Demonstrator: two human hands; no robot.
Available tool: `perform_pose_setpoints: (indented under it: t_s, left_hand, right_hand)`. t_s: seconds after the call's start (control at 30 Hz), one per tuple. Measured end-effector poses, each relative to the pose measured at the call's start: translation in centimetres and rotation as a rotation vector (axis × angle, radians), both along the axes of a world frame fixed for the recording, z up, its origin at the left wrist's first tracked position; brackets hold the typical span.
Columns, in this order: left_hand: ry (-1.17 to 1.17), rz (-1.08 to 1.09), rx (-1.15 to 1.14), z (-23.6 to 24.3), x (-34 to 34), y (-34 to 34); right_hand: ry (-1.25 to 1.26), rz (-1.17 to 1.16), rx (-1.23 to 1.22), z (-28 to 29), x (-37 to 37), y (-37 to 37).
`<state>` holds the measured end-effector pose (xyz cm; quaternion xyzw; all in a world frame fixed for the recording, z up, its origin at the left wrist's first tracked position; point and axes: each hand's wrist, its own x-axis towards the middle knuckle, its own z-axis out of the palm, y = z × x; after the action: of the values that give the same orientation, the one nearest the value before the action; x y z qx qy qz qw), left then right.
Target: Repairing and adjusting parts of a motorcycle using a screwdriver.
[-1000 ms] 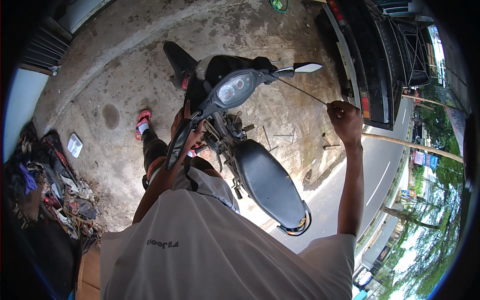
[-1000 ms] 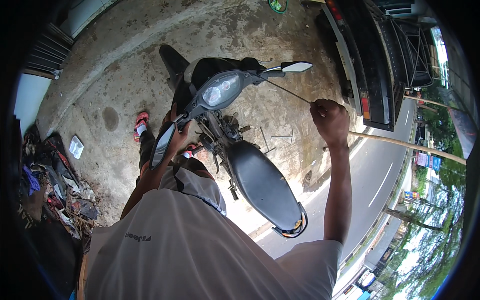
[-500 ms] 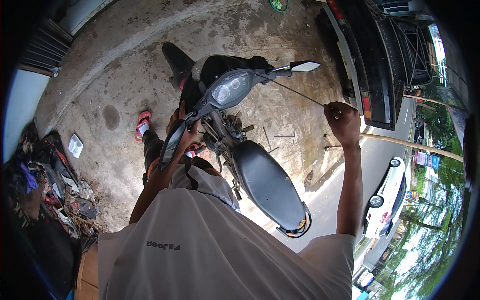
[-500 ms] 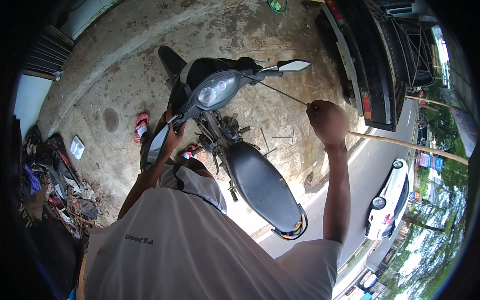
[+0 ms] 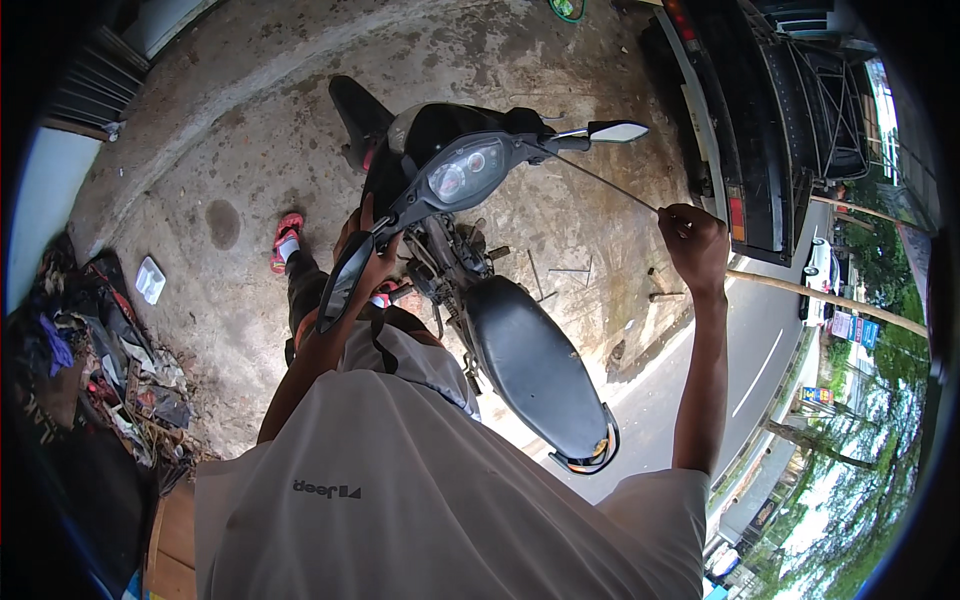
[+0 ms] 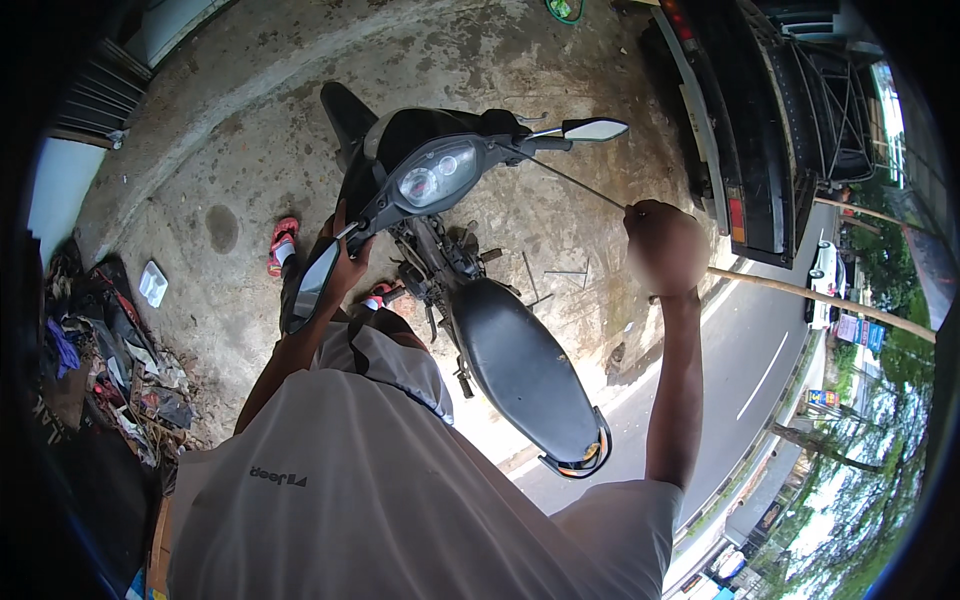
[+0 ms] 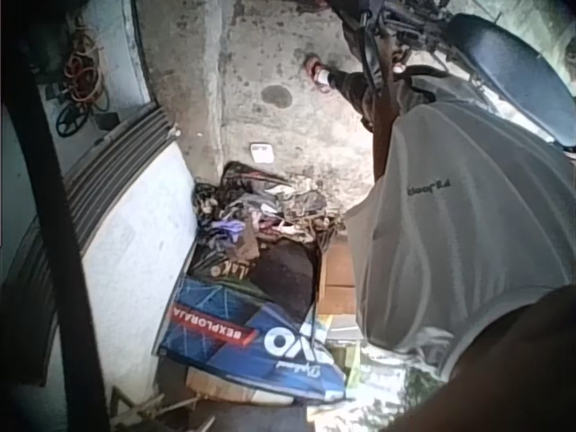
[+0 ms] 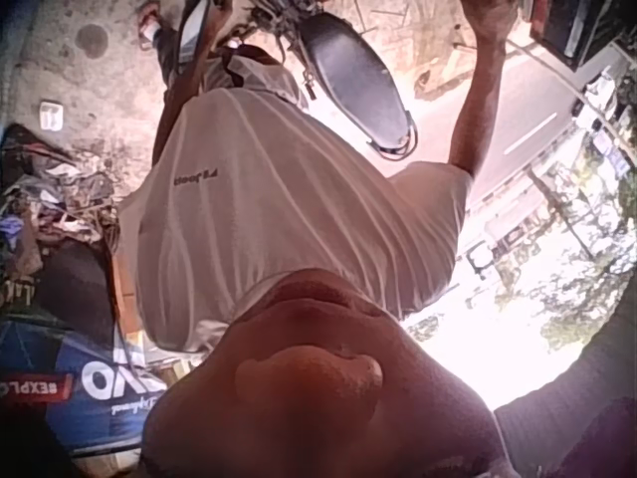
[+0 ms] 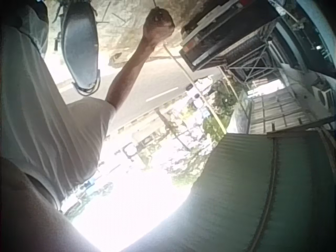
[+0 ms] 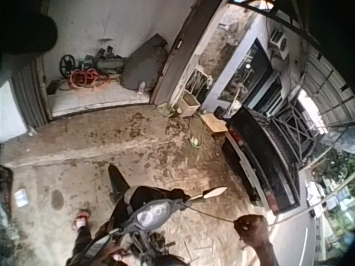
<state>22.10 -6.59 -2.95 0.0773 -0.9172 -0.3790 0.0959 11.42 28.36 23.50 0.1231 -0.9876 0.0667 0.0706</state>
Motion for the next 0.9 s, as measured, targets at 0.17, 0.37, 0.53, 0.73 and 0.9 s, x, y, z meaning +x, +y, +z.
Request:
perform_pose_setpoints:
  t_s: [0.17,0.37,0.53,0.73,0.9]
  left_hand:
    - [0.018,0.007,-0.041,0.1,-0.1,0.2]
    - [0.129,0.028,-0.078,-1.6,-0.1,-0.1]
    - [0.129,0.024,-0.068,-2.0,-0.1,-0.4]
    - [0.112,0.026,-0.068,-1.9,0.1,-0.2]
    - [0.09,0.021,-0.089,-1.6,0.0,0.0]
  right_hand:
    - [-0.019,-0.007,0.006,0.0,0.0,0.0]
    - [-0.022,0.03,0.016,-0.1,-0.2,0.3]
    - [-0.023,0.251,0.005,1.1,-0.9,-0.8]
    - [0.198,0.56,0.352,2.8,-2.7,-1.4]
    - [-0.458,-0.259,0.255,2.7,-5.2,-2.5]
